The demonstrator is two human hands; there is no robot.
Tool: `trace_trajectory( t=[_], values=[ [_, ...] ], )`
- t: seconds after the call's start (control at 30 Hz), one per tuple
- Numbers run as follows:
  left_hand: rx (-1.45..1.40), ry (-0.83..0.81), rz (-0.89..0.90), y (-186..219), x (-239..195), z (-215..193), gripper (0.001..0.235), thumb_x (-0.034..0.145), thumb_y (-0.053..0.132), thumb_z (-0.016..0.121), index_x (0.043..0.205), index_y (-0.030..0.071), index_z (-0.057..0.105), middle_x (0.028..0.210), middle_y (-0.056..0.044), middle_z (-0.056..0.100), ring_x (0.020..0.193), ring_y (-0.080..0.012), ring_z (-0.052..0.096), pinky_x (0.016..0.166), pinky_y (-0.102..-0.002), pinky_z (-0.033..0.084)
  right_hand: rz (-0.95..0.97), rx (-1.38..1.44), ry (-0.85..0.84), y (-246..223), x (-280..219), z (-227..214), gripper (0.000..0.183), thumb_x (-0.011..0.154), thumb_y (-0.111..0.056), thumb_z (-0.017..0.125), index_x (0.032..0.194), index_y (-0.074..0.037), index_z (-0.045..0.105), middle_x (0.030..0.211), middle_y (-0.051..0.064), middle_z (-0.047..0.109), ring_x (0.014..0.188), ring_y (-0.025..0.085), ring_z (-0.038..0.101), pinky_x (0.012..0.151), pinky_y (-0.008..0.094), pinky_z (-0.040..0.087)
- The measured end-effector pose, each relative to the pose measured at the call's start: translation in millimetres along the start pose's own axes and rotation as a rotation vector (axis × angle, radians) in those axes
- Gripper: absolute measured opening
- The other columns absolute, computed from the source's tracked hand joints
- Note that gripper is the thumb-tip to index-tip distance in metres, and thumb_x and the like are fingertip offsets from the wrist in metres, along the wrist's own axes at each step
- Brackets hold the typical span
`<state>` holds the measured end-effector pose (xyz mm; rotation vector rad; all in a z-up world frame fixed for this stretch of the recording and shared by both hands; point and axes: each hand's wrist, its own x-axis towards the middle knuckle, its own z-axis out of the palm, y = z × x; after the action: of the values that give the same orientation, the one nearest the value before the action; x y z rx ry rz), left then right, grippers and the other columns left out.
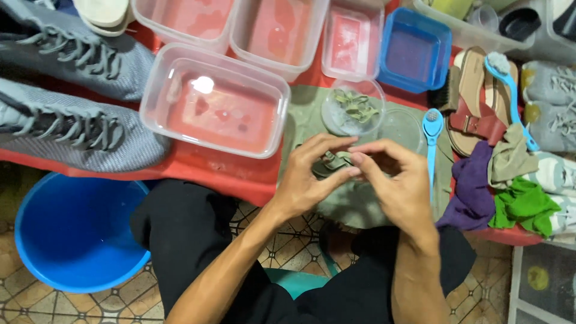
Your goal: The person sits cross-legged and cleans a green shoe lace by hand. They repeatedly dip the lace into a small container of soapy water, scrub it between their fingers, and rinse it in a larger container of water. The person handles the lace continuously, stretching and wringing it out during the process.
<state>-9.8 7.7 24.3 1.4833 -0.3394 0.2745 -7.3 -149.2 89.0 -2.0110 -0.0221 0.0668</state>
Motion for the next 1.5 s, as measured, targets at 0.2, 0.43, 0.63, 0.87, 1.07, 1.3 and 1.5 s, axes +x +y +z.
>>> trace_trajectory(
  t=[0.2, 0.43, 0.63, 0.87, 1.07, 1.3, 1.5],
  values=[
    [0.031, -0.015, -0.072, -17, -4, 6, 0.019, 0.091, 0.01, 0.076, 0.109, 0.012, 0.079, 0.101, -0.008, 0.078, 0.093, -0.0236, 0.074, 0.079, -0.036, 0.058, -0.041, 0.066, -0.004, 24, 3, -10, 0.007, 0.097, -0.009, 0.074, 0.1, -0.003, 0.076, 0.079, 0.009, 0.076, 0.073, 0.009, 0.069, 0.071, 0.03, 0.064],
    [0.019, -0.07, -0.083, -10, 8, 8, 0.008, 0.092, 0.009, 0.076, 0.1, 0.006, 0.074, 0.101, -0.011, 0.076, 0.096, -0.0281, 0.075, 0.08, -0.037, 0.06, 0.01, 0.141, -0.042, 39, 11, -22, 0.012, 0.099, -0.012, 0.072, 0.099, 0.0, 0.073, 0.092, 0.012, 0.076, 0.08, 0.015, 0.071, 0.068, 0.028, 0.063],
    [0.015, -0.13, -0.186, -18, 4, 9, 0.008, 0.094, 0.003, 0.072, 0.102, 0.003, 0.071, 0.081, -0.011, 0.069, 0.069, -0.0178, 0.065, 0.064, -0.034, 0.058, -0.132, -0.024, -0.132, 43, 16, -32, 0.013, 0.101, -0.018, 0.07, 0.099, -0.007, 0.076, 0.072, 0.008, 0.065, 0.06, 0.012, 0.056, 0.056, 0.026, 0.051],
    [0.2, -0.252, -0.134, -18, 8, 7, 0.007, 0.1, 0.012, 0.068, 0.1, 0.006, 0.072, 0.073, -0.009, 0.057, 0.059, -0.0193, 0.05, 0.056, -0.033, 0.044, -0.357, -0.067, -0.165, 66, 21, -37, 0.007, 0.101, -0.011, 0.072, 0.1, -0.004, 0.074, 0.07, 0.009, 0.052, 0.058, 0.018, 0.048, 0.057, 0.031, 0.045],
    [0.211, -0.281, -0.131, -20, 7, 8, 0.016, 0.105, 0.014, 0.057, 0.095, 0.007, 0.069, 0.066, -0.007, 0.045, 0.058, -0.0181, 0.044, 0.057, -0.034, 0.043, -0.407, -0.077, -0.201, 73, 25, -27, 0.009, 0.105, -0.01, 0.066, 0.1, -0.003, 0.071, 0.066, 0.006, 0.048, 0.057, 0.02, 0.049, 0.056, 0.034, 0.045],
    [0.238, -0.246, -0.117, -31, 1, 12, 0.017, 0.104, 0.015, 0.054, 0.09, 0.01, 0.063, 0.058, -0.006, 0.036, 0.053, -0.018, 0.039, 0.053, -0.034, 0.042, -0.459, -0.071, -0.226, 83, 24, -8, 0.015, 0.107, -0.012, 0.053, 0.105, -0.005, 0.066, 0.065, 0.006, 0.047, 0.056, 0.023, 0.054, 0.055, 0.037, 0.047],
    [0.23, -0.226, -0.072, -42, -2, 13, 0.018, 0.102, 0.015, 0.053, 0.086, 0.009, 0.059, 0.057, -0.006, 0.03, 0.051, -0.0189, 0.037, 0.051, -0.034, 0.042, -0.505, 0.035, -0.245, 73, 18, -2, 0.026, 0.108, -0.012, 0.042, 0.103, -0.004, 0.066, 0.065, 0.005, 0.056, 0.055, 0.019, 0.056, 0.055, 0.031, 0.052]
  ],
)
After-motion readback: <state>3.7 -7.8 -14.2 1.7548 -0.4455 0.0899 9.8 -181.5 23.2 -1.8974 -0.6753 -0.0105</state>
